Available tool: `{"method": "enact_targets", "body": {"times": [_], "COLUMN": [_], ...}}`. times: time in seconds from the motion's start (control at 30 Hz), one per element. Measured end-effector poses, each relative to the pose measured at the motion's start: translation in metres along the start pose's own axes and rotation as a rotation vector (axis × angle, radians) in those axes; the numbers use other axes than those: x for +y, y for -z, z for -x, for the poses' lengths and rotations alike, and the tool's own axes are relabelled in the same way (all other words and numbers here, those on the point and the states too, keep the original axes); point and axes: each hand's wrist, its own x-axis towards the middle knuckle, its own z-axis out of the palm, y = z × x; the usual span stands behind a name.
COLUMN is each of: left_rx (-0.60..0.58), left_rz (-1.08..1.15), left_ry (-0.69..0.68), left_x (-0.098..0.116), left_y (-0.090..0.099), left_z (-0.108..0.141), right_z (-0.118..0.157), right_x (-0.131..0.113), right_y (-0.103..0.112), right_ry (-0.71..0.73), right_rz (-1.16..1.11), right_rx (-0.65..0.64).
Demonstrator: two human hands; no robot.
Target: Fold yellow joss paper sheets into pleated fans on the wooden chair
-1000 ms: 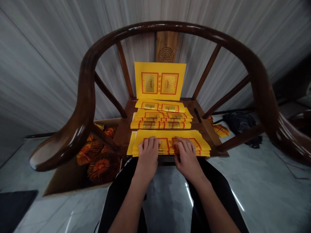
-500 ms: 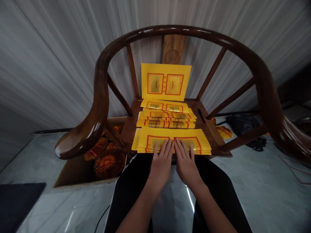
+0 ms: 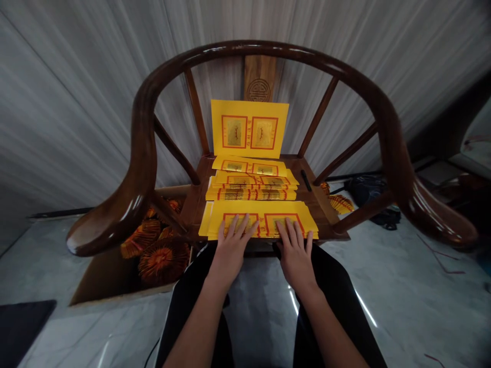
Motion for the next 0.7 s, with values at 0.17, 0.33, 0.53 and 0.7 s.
{"method": "enact_targets", "body": {"times": [0.17,0.33,0.53,0.7], "left_rx": [0.004,0.085,0.063,0.101], "left_rz": [0.067,0.025,0.04,0.019], "left_ry": [-0.007,0.072,0.029,0.167], "left_x": [-0.006,0.017,0.021,0.008], "left_y": [0.004,-0.003,-0.007,-0.007], "left_z": [-0.009,-0.021,-0.022,-0.015], "right_z": [-0.006,-0.014,-0.011,0.0], "right_x": [0.001,-0.023,-0.033,-0.018], "right_y": [-0.005,-0.012,-0.01,-0.004], "right_ry": [0.02,0.102,0.161,0.012], "right_rz": [-0.06,-0.103,-0.109,-0.045], "right_rx": [0.01,0.007,-0.046,-0.021]}}
